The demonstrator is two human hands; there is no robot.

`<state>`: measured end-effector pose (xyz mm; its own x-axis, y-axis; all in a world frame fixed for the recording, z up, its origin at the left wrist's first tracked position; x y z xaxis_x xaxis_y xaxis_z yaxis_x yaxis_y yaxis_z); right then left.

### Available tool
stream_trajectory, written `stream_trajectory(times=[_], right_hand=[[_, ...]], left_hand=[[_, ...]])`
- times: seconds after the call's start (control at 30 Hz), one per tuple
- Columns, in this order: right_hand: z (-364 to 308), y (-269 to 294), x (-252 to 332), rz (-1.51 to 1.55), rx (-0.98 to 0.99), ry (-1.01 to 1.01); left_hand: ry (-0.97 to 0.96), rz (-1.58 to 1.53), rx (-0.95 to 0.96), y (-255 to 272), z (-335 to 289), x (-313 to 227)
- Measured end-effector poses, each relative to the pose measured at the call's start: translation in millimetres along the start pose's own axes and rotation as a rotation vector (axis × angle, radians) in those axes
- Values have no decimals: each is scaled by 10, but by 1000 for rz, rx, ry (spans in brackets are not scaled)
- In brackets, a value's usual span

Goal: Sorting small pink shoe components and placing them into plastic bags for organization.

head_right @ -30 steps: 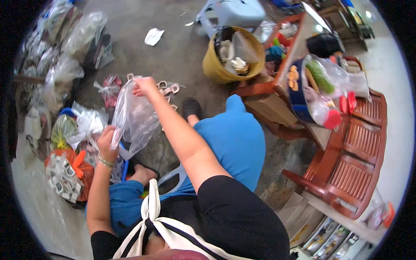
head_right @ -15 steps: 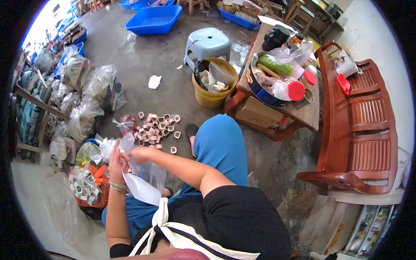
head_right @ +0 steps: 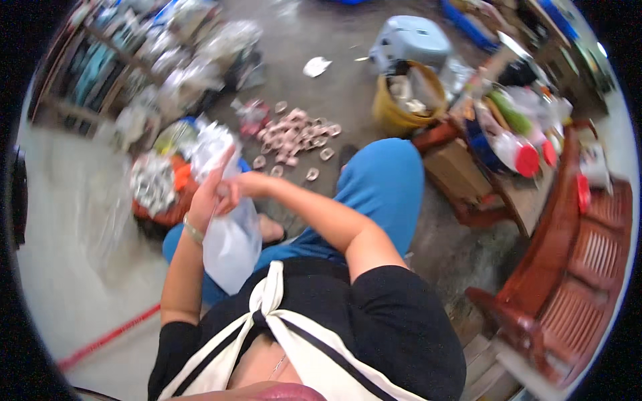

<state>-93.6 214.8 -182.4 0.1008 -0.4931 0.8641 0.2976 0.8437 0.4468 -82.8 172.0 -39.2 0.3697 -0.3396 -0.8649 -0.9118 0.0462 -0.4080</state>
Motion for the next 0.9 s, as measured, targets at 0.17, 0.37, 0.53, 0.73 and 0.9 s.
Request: stream_trajectory(times=[0.17, 0.37, 0.53, 0.73, 0.9], right_hand=[[-778, 176, -589, -530, 192, -618], [-667, 1428, 717, 544, -450, -359], [-502, 813, 1121, 866, -295, -242], [-184, 174, 1079, 1598, -189, -184], [-41, -292, 1089, 202, -1, -95]], left_hand=[[-110, 1, -170, -35, -393, -156], [40, 20, -354, -155, -295, 0], [71, -60, -364, -251, -313, -76], [95, -24, -343, -88, -663, -308], [14, 79, -408, -29, -978, -633]])
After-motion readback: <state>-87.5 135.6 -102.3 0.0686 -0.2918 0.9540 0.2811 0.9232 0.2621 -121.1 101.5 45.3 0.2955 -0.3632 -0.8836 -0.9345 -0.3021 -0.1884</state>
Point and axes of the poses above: each hand's wrist, its own z-axis towards the middle knuckle, its own y-axis out of the back of the hand, x = y × z, the point moved 7 cm from there along z, towards the middle knuckle, and after that the axes turned 2 degrees about -z, right-handed, at the moved point
